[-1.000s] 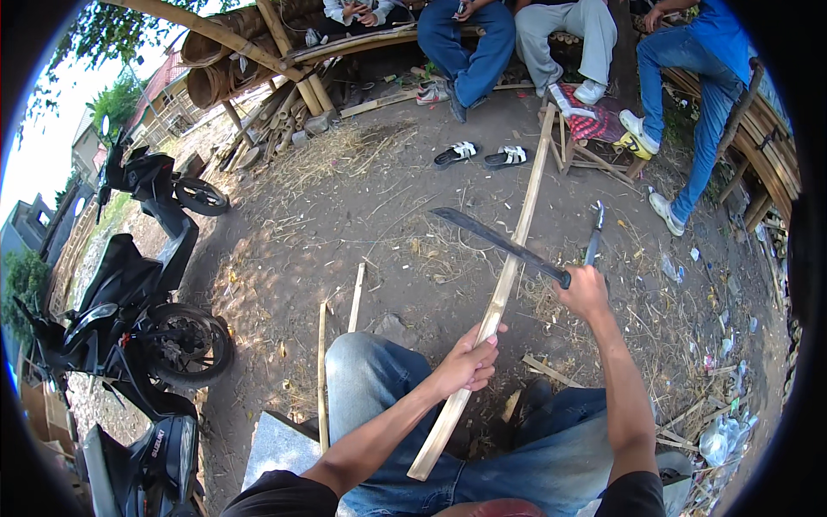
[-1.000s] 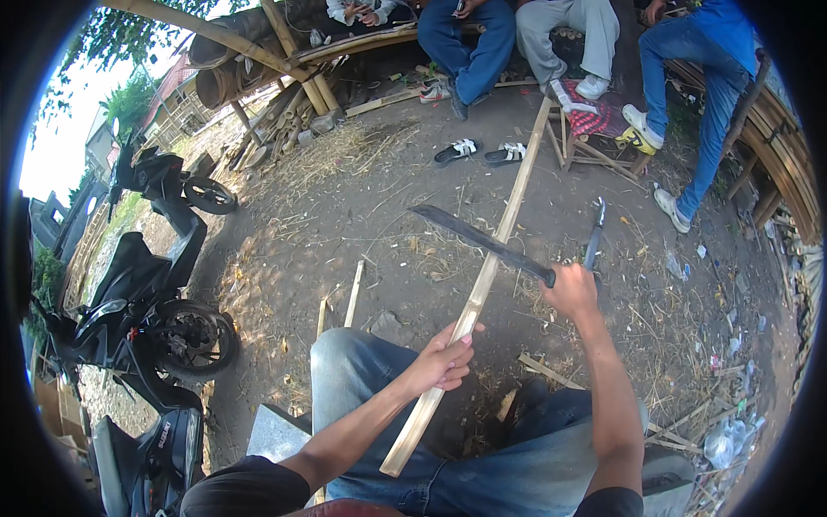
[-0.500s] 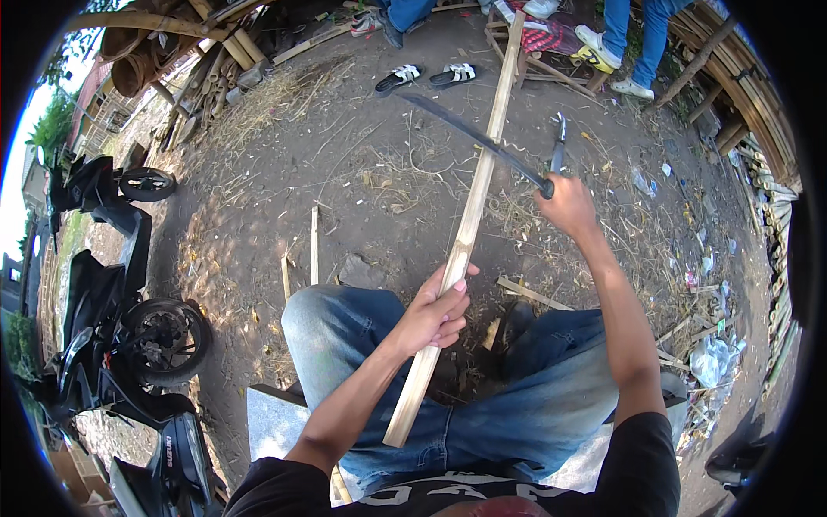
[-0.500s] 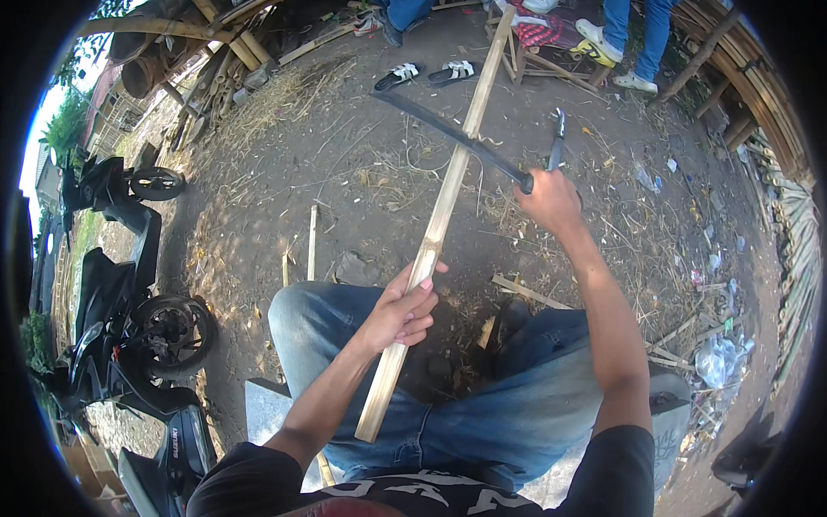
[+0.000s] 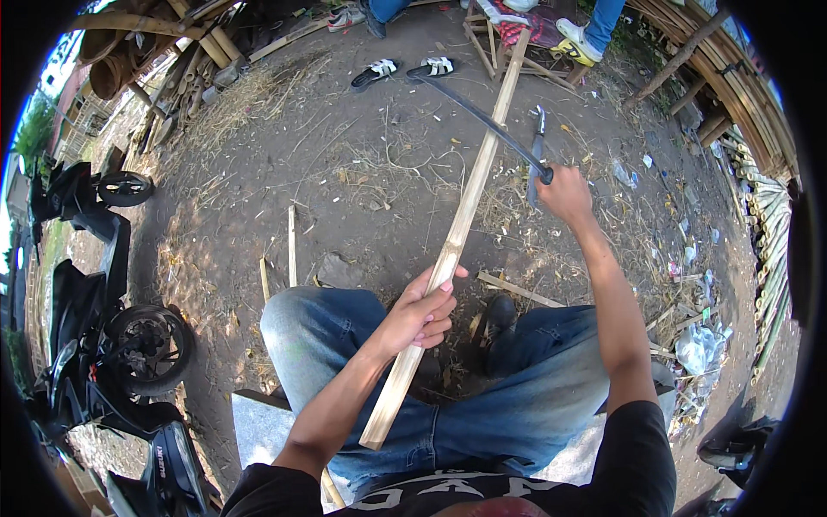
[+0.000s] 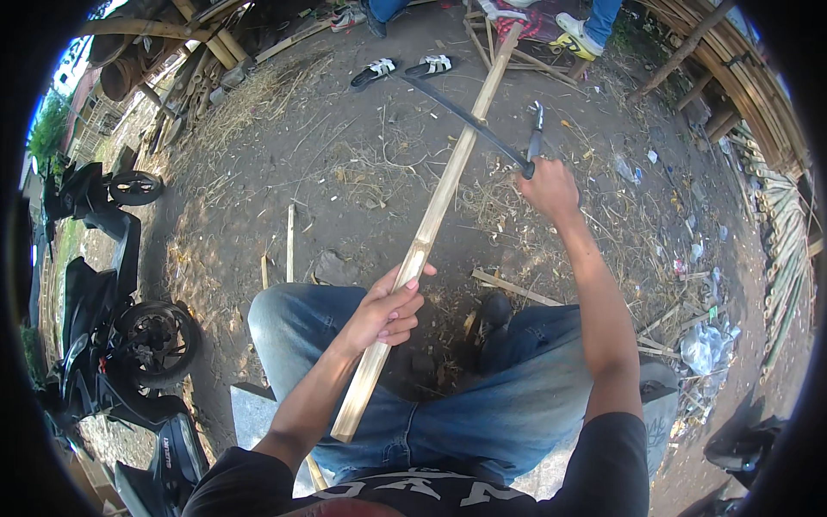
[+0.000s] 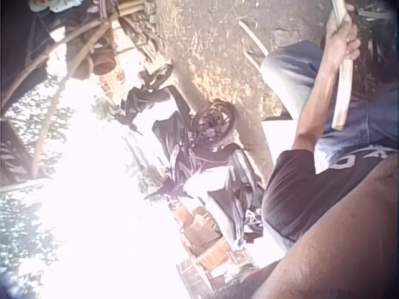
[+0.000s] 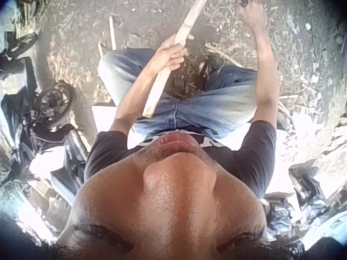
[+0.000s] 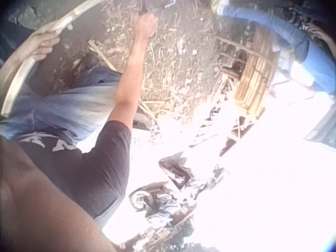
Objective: The person holds a long bamboo strip and repeatedly shaves and scrapes along its surface using a machete.
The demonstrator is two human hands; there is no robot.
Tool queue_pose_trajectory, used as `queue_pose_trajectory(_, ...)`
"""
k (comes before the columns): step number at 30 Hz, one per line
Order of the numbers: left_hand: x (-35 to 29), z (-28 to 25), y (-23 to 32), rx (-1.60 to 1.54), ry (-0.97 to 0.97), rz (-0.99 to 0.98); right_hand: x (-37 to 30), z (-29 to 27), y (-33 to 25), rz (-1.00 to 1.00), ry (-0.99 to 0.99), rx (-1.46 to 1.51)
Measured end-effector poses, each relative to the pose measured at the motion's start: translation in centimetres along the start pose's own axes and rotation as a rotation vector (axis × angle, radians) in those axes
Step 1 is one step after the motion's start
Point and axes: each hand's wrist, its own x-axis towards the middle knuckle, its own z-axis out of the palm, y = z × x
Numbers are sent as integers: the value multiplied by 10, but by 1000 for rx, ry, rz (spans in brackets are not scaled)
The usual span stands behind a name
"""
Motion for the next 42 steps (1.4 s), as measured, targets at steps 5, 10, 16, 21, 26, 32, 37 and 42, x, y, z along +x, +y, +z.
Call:
queue_pose_trajectory(5,1,-6,-2,-57,32,-9,-26,-8,-39,-38,-142,-31)
queue_pose_trajectory(10,-5,-4,0,-130,0,-32,-12,-3,-16,-256,-187,-19)
queue_pose_trajectory(16,-7,-3,-8,-339,-116,-121,8,25,70,230,27,-62)
queue_pose_trajectory(21,-14,-1,-3,-322,-76,-99,-22,-9,11,-54,-73,47)
queue_pose_trajectory(26,-14,-1,-3,-193,-58,-117,-20,-8,21,-183,-167,109)
queue_pose_trajectory(32,-5,-5,-6,-94,-12,-128,-19,15,44,80,-68,-119)
queue_pose_trajectory(37,-5,-4,-5,13,55,-118,-48,-2,-37,-256,-323,91)
queue_pose_trajectory(42,-11,1,-1,-2,-15,-149,-3,0,20,-29,-78,2)
